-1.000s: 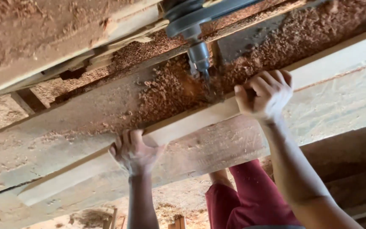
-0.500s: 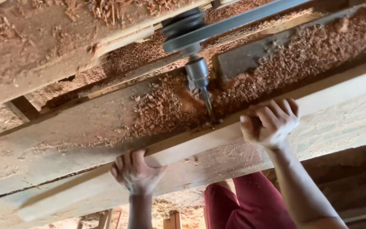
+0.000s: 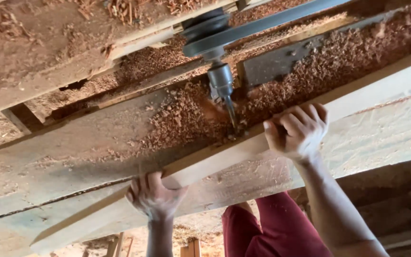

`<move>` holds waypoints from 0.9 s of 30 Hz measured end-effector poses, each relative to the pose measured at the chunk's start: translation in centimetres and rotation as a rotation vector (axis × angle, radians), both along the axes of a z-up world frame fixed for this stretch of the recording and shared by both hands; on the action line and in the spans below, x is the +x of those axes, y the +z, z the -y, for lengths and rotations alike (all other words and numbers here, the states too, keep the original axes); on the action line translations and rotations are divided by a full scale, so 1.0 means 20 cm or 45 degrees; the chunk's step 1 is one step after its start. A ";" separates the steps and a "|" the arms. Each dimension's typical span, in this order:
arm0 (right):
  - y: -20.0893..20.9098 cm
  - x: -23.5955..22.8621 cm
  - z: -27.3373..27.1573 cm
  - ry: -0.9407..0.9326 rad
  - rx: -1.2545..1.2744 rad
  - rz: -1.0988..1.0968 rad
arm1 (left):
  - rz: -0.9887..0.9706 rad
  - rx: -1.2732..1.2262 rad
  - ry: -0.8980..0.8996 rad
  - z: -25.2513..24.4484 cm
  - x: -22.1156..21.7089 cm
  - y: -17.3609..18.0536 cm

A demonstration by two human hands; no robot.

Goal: The person drills mortise holes into a wooden plank using a mortising machine.

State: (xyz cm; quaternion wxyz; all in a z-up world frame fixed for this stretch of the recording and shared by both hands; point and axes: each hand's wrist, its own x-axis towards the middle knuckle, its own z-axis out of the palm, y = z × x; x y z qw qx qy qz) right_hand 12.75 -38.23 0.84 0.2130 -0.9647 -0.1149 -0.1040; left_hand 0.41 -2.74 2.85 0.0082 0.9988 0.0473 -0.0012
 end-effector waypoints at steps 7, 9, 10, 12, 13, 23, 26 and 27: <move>-0.08 -0.01 0.03 -0.015 0.084 0.054 | -0.181 0.018 0.015 -0.04 0.13 0.01; -0.08 -0.02 0.04 -0.052 0.130 0.114 | -0.046 -0.041 -0.120 -0.10 0.18 -0.03; -0.08 0.00 0.04 -0.045 0.124 0.127 | -0.033 -0.047 -0.115 -0.09 0.23 -0.02; -0.05 0.02 0.04 -0.094 0.128 0.110 | -0.142 -0.001 -0.138 -0.06 0.30 0.03; -0.04 0.02 0.05 -0.093 0.121 0.118 | -0.134 -0.008 -0.138 -0.04 0.31 0.04; -0.04 0.01 0.05 -0.051 0.031 0.031 | 0.058 -0.033 -0.058 0.00 0.08 0.00; 0.01 0.03 0.01 -0.046 -0.007 0.020 | 0.063 -0.055 -0.068 -0.01 0.09 0.01; 0.03 0.04 -0.01 -0.049 -0.012 0.011 | 0.107 -0.067 -0.105 -0.01 0.10 0.01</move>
